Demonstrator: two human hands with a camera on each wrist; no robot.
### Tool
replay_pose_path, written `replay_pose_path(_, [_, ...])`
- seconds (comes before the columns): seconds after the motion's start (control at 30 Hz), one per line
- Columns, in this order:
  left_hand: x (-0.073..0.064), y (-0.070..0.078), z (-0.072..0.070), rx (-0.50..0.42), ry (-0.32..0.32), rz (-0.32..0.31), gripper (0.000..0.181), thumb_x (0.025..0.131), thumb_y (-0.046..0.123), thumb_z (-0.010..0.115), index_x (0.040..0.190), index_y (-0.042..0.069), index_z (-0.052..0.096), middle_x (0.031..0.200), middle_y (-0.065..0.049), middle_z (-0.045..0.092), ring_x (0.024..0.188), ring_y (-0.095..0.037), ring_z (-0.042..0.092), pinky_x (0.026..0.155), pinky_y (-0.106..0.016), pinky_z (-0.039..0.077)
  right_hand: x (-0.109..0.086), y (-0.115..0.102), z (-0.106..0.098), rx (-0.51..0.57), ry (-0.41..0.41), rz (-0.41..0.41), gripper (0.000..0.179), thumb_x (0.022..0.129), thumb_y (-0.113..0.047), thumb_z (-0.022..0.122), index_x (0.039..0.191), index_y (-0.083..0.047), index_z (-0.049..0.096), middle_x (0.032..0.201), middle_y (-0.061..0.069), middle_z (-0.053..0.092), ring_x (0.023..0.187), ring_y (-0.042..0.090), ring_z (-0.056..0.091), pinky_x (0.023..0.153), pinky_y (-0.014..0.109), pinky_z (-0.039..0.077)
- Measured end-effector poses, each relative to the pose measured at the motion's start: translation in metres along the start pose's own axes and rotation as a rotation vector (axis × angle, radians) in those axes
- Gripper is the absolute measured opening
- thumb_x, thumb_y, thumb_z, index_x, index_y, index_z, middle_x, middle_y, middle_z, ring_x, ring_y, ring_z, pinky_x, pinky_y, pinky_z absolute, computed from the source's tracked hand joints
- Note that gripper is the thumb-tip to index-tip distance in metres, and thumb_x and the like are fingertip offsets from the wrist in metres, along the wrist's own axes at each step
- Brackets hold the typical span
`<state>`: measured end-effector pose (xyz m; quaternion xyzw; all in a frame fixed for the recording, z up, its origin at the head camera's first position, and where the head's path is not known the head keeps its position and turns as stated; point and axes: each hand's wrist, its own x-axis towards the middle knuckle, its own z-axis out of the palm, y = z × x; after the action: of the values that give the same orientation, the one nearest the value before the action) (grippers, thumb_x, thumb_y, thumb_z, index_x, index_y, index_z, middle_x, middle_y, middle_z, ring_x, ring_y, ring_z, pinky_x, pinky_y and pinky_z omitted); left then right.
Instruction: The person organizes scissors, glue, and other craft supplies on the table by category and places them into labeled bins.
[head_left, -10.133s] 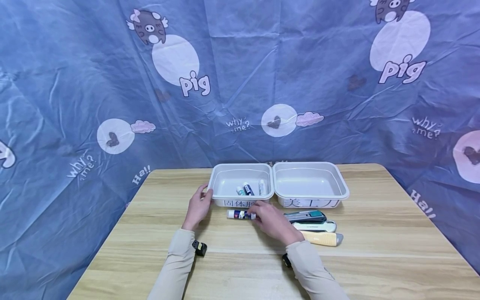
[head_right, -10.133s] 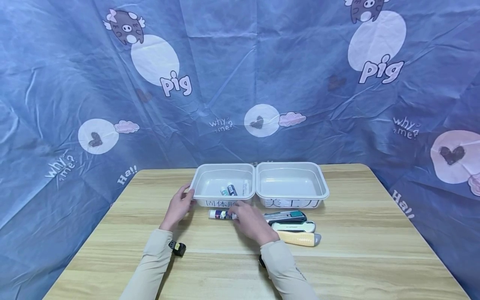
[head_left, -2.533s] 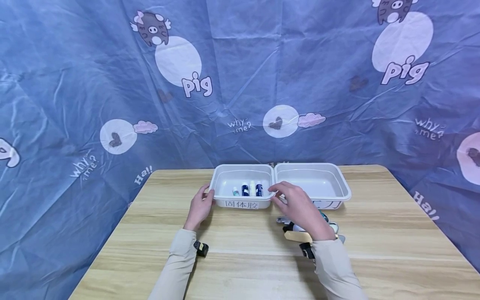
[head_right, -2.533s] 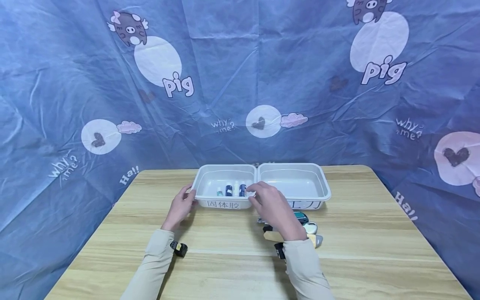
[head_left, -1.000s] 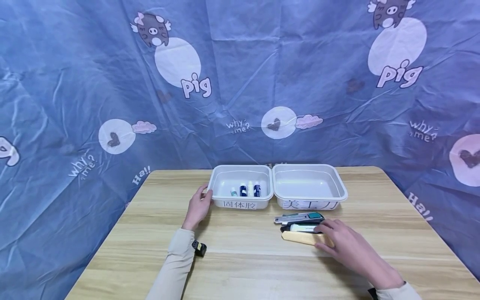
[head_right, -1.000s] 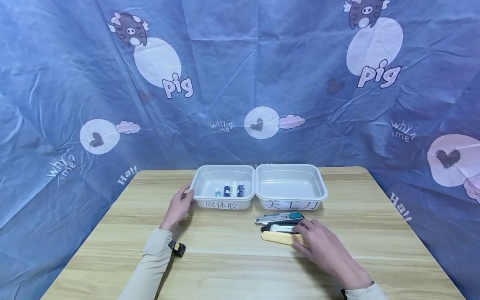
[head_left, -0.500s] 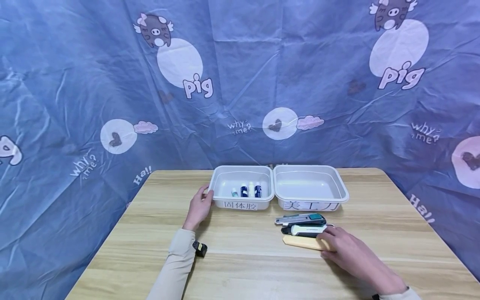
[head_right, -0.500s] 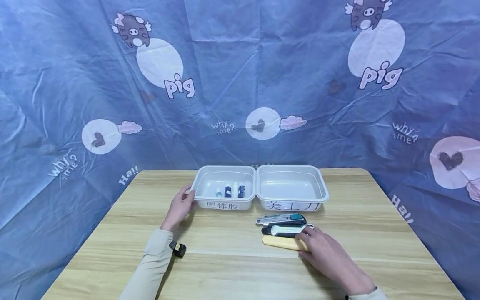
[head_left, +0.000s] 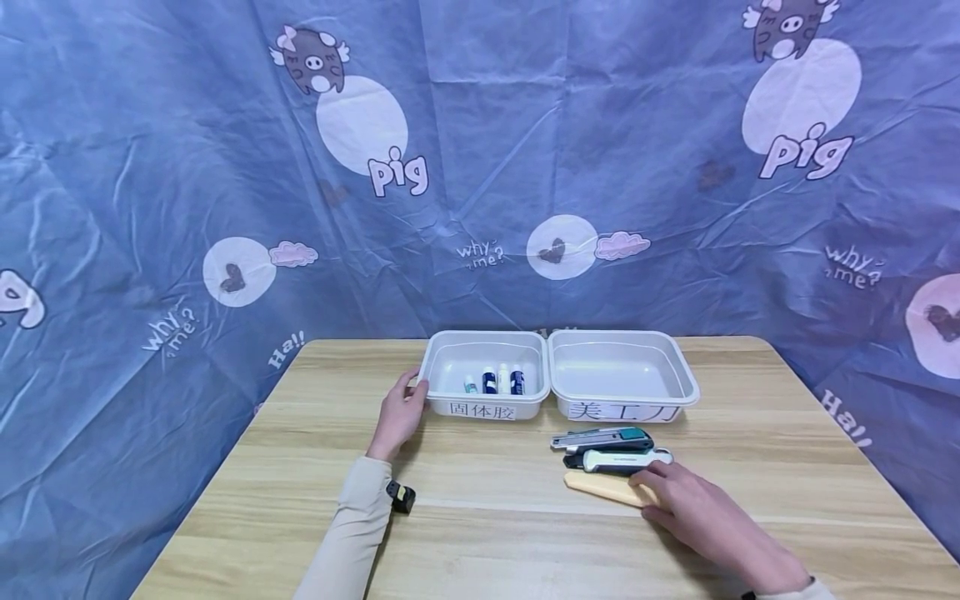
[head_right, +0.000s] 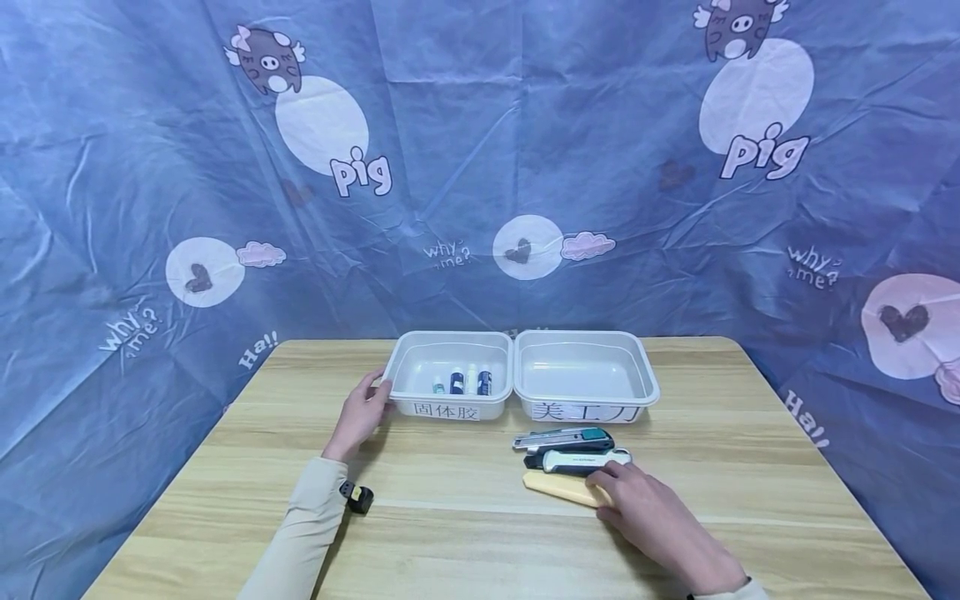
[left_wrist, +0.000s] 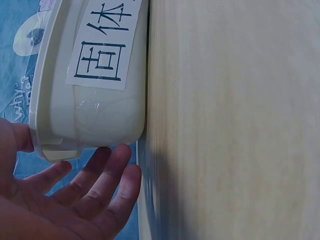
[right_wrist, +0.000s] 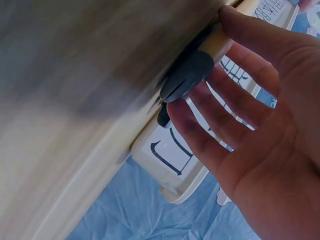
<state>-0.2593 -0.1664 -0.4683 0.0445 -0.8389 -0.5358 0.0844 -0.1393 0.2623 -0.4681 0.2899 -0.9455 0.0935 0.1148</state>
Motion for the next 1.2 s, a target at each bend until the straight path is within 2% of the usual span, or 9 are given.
replay_pose_path(0.23, [0.001,0.000,0.001,0.002,0.002,-0.007,0.046,0.107,0.030,0.052,0.148,0.009,0.052,0.114,-0.023,0.069,0.093,-0.030,0.073,0.086,-0.041,0.057,0.001,-0.004,-0.002,0.005,-0.064,0.032,0.030,0.080,-0.018,0.086,0.106,-0.019,0.072,0.096,-0.004,0.070,0.086,0.011,0.065,0.069,0.035,0.056])
replay_pose_path(0.37, [0.001,0.000,0.001,0.011,0.001,-0.001,0.046,0.107,0.029,0.051,0.148,0.007,0.051,0.114,-0.023,0.069,0.092,-0.030,0.073,0.086,-0.042,0.057,0.001,-0.005,-0.002,-0.006,-0.053,0.018,0.029,0.080,-0.018,0.086,0.104,-0.020,0.071,0.095,-0.005,0.070,0.083,0.010,0.065,0.067,0.033,0.055])
replay_pose_path(0.57, [0.000,0.001,0.000,0.013,0.000,-0.009,0.047,0.107,0.030,0.051,0.149,0.009,0.051,0.116,-0.023,0.069,0.094,-0.030,0.073,0.088,-0.043,0.056,0.002,-0.005,-0.003,-0.033,0.027,-0.032,0.032,0.077,-0.017,0.088,0.104,-0.019,0.071,0.097,-0.006,0.071,0.084,0.013,0.066,0.068,0.034,0.056])
replay_pose_path(0.77, [0.000,0.001,0.001,0.008,-0.003,-0.010,0.046,0.107,0.030,0.051,0.149,0.010,0.051,0.116,-0.022,0.070,0.093,-0.028,0.073,0.089,-0.043,0.057,0.006,-0.002,-0.011,-0.037,0.109,-0.058,0.037,0.071,-0.015,0.091,0.102,-0.020,0.072,0.095,-0.010,0.069,0.084,0.008,0.063,0.068,0.032,0.055])
replay_pose_path(0.93, [0.001,0.000,0.001,0.014,-0.002,-0.012,0.046,0.107,0.030,0.050,0.149,0.011,0.051,0.114,-0.021,0.070,0.092,-0.027,0.073,0.087,-0.042,0.056,0.014,0.000,-0.020,-0.051,0.182,-0.114,0.041,0.066,-0.011,0.093,0.100,-0.019,0.071,0.093,-0.010,0.068,0.082,0.011,0.065,0.066,0.033,0.055])
replay_pose_path(1.2, [0.001,0.000,0.001,0.017,0.002,-0.015,0.046,0.107,0.031,0.051,0.149,0.011,0.051,0.113,-0.021,0.070,0.092,-0.027,0.073,0.086,-0.041,0.056,0.031,0.005,-0.036,-0.041,0.241,-0.176,0.045,0.064,-0.003,0.093,0.102,-0.016,0.071,0.096,-0.007,0.069,0.085,0.014,0.066,0.067,0.034,0.056])
